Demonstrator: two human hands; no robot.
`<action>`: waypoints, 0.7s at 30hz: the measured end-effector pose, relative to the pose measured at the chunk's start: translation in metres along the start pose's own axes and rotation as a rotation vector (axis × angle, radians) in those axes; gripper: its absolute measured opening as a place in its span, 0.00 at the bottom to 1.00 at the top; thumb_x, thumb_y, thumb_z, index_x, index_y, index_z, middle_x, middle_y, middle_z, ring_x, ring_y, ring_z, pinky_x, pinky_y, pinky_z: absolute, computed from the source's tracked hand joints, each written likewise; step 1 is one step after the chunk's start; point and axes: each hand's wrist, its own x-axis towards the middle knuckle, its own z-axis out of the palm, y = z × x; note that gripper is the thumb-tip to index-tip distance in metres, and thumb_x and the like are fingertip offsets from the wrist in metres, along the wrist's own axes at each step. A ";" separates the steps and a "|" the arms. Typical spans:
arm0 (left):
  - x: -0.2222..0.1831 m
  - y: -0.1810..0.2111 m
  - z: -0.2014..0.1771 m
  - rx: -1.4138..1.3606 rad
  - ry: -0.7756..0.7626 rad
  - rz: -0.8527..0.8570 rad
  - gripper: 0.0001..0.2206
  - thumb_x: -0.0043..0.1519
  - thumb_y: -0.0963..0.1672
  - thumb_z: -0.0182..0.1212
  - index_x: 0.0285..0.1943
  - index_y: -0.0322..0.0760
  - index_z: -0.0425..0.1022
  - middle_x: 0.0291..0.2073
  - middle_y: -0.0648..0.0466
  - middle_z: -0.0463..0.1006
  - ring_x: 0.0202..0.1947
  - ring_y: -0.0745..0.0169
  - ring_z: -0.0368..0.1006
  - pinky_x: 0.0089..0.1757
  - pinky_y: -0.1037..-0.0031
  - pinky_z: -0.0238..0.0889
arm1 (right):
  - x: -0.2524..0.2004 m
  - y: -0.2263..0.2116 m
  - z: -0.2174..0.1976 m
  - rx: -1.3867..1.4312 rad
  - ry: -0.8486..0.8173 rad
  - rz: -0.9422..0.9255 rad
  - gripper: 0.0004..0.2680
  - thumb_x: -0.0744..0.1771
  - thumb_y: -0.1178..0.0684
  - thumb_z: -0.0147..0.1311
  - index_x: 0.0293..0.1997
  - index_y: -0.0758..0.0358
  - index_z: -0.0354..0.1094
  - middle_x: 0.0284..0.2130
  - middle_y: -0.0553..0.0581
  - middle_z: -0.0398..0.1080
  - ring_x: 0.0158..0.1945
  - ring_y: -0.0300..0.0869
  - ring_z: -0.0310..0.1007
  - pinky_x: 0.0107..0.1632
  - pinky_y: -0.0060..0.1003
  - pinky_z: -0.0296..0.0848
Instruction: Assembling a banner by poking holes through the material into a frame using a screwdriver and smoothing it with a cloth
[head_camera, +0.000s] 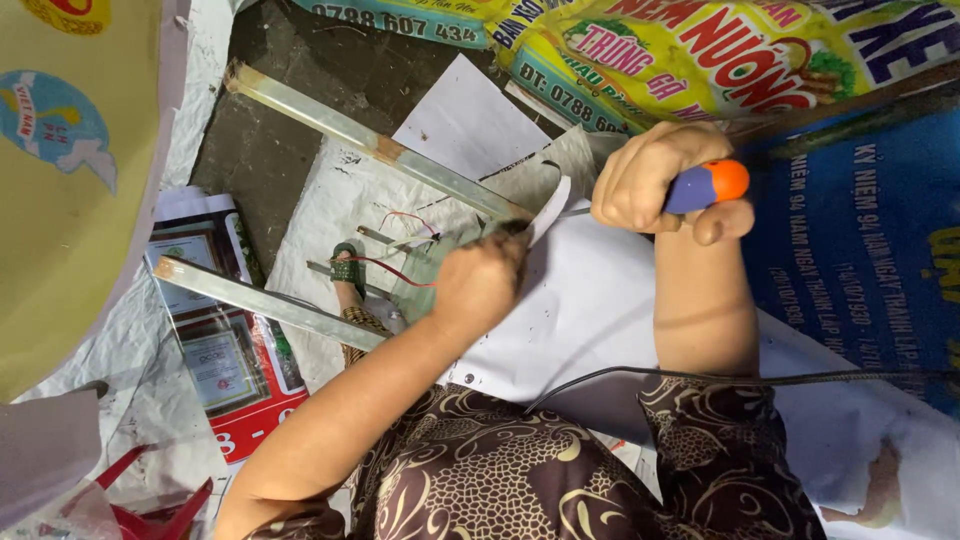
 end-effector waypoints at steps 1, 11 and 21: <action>-0.002 0.010 -0.009 0.037 0.045 0.070 0.11 0.60 0.45 0.57 0.46 0.37 0.83 0.30 0.43 0.83 0.26 0.43 0.82 0.29 0.59 0.75 | 0.005 0.000 0.001 0.048 -0.005 0.004 0.11 0.61 0.55 0.65 0.32 0.77 0.68 0.13 0.53 0.68 0.11 0.38 0.65 0.15 0.33 0.64; -0.021 0.022 0.001 0.103 0.156 0.128 0.16 0.63 0.42 0.55 0.57 0.26 0.76 0.35 0.41 0.80 0.18 0.52 0.74 0.22 0.67 0.65 | -0.043 -0.010 0.055 -0.235 0.637 -0.194 0.12 0.70 0.41 0.55 0.38 0.58 0.61 0.13 0.44 0.57 0.13 0.31 0.48 0.20 0.29 0.52; -0.014 0.016 -0.021 -0.145 0.100 -0.119 0.14 0.60 0.43 0.58 0.51 0.31 0.80 0.38 0.43 0.82 0.19 0.42 0.72 0.23 0.58 0.66 | -0.046 -0.009 0.055 -0.208 0.697 -0.185 0.11 0.70 0.43 0.53 0.40 0.59 0.61 0.14 0.45 0.57 0.15 0.31 0.48 0.23 0.29 0.52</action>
